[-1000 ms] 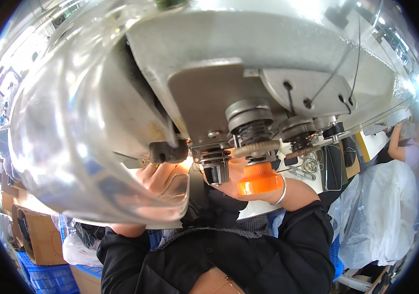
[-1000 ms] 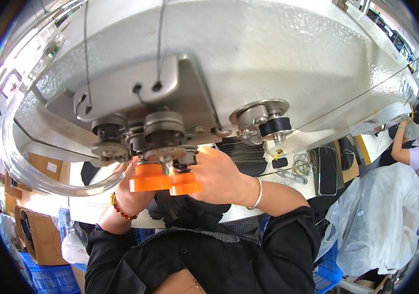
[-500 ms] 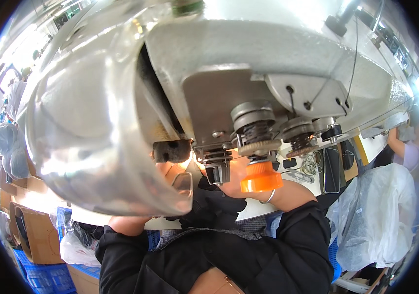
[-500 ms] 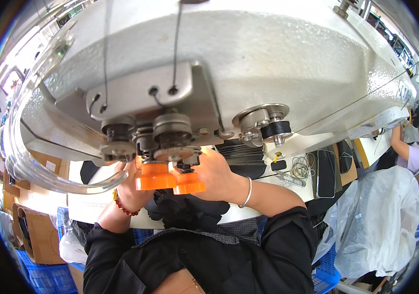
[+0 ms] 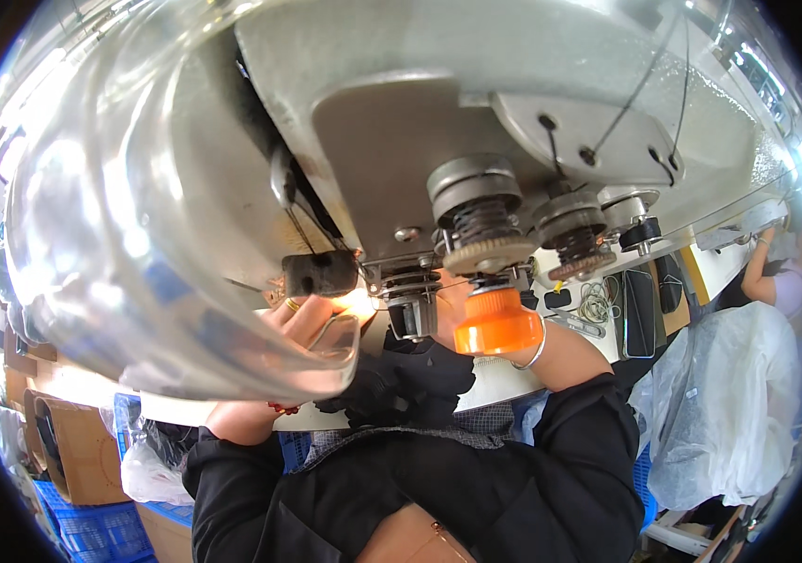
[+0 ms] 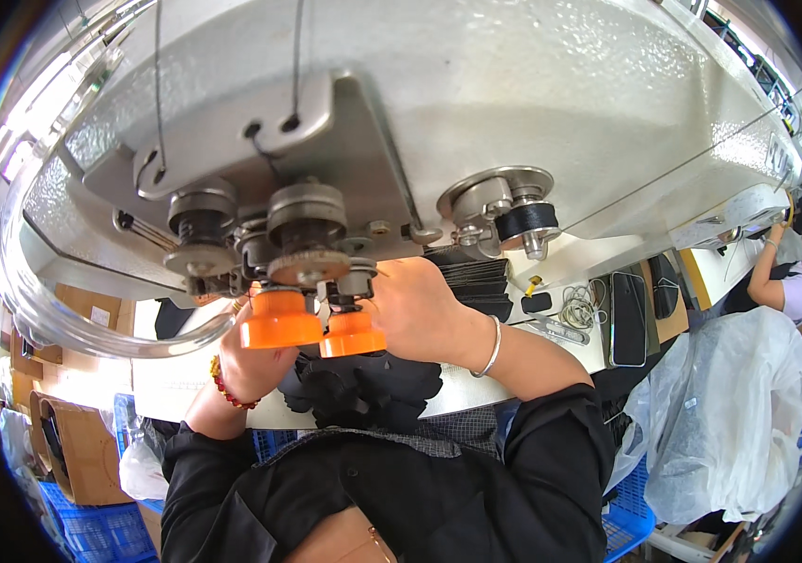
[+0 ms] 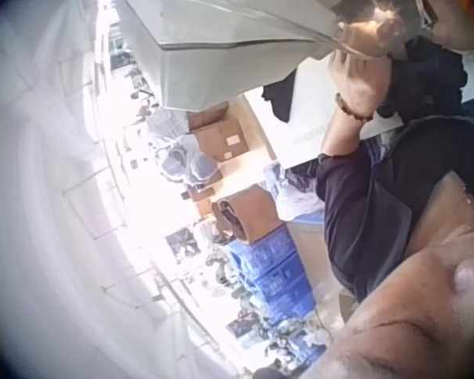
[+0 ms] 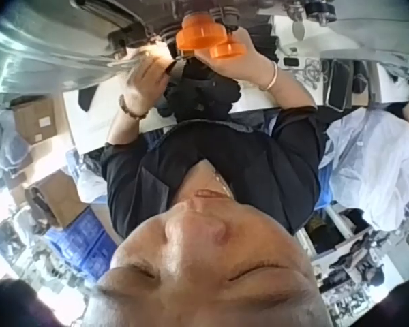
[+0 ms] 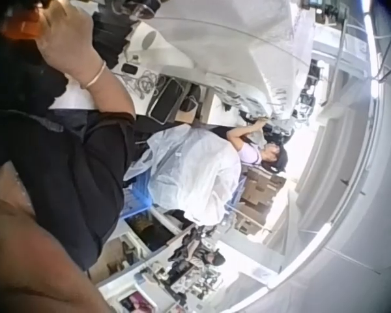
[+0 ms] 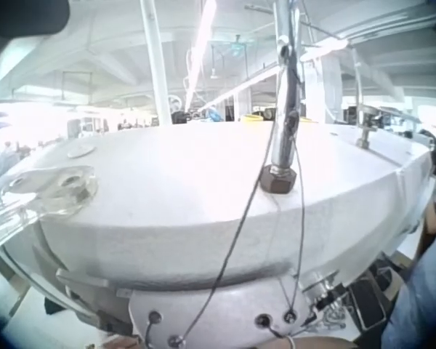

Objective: Stitch shoe upper components together using an industrial sewing machine.

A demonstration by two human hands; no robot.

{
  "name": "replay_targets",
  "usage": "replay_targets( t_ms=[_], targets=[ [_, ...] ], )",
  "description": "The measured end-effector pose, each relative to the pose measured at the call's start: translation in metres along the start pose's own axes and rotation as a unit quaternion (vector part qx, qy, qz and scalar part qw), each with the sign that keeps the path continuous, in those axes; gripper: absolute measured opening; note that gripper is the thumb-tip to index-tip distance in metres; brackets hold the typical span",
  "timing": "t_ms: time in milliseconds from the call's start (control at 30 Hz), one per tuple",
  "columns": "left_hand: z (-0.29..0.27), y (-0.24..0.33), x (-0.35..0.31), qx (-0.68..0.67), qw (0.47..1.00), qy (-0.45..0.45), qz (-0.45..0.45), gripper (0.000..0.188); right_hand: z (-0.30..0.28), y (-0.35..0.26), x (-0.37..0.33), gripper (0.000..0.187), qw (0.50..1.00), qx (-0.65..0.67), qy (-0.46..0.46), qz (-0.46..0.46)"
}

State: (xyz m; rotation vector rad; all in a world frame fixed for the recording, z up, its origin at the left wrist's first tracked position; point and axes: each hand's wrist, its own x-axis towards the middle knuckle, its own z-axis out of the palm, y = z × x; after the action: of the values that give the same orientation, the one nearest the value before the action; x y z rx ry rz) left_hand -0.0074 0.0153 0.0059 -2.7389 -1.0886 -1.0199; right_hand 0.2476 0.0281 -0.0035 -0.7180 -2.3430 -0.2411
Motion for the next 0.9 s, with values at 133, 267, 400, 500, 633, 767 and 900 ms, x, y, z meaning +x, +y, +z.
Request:
replay_targets(
  t_ms=[133,267,400,500,633,767,900],
  targets=[
    [-0.002,0.004,0.009,0.04,0.995,0.009,0.09,0.017,-0.001,-0.002,0.003,0.01,1.0,0.014,0.007,-0.001],
    [0.001,0.0,0.006,0.023,0.987,0.053,0.147,0.02,0.0,-0.003,0.006,0.011,0.999,0.02,0.027,0.007],
    [0.003,-0.009,-0.011,0.022,0.99,0.015,0.135,0.022,-0.004,-0.003,0.006,0.014,1.0,0.011,-0.003,0.007],
    [0.01,0.002,-0.008,0.021,0.996,0.059,0.067,0.033,-0.01,-0.009,0.017,0.016,0.998,0.053,0.022,0.025],
    [0.008,0.007,-0.003,0.043,0.997,0.001,0.057,0.032,-0.017,-0.007,0.018,0.021,0.994,0.095,0.053,0.028],
    [0.005,0.025,0.013,0.063,0.994,0.074,0.055,0.028,-0.011,-0.005,0.017,0.025,0.991,0.106,0.086,0.013],
    [0.004,0.022,0.016,0.034,0.995,0.087,0.043,0.025,-0.009,-0.006,0.013,0.024,0.987,0.14,0.06,0.052]
  ],
)
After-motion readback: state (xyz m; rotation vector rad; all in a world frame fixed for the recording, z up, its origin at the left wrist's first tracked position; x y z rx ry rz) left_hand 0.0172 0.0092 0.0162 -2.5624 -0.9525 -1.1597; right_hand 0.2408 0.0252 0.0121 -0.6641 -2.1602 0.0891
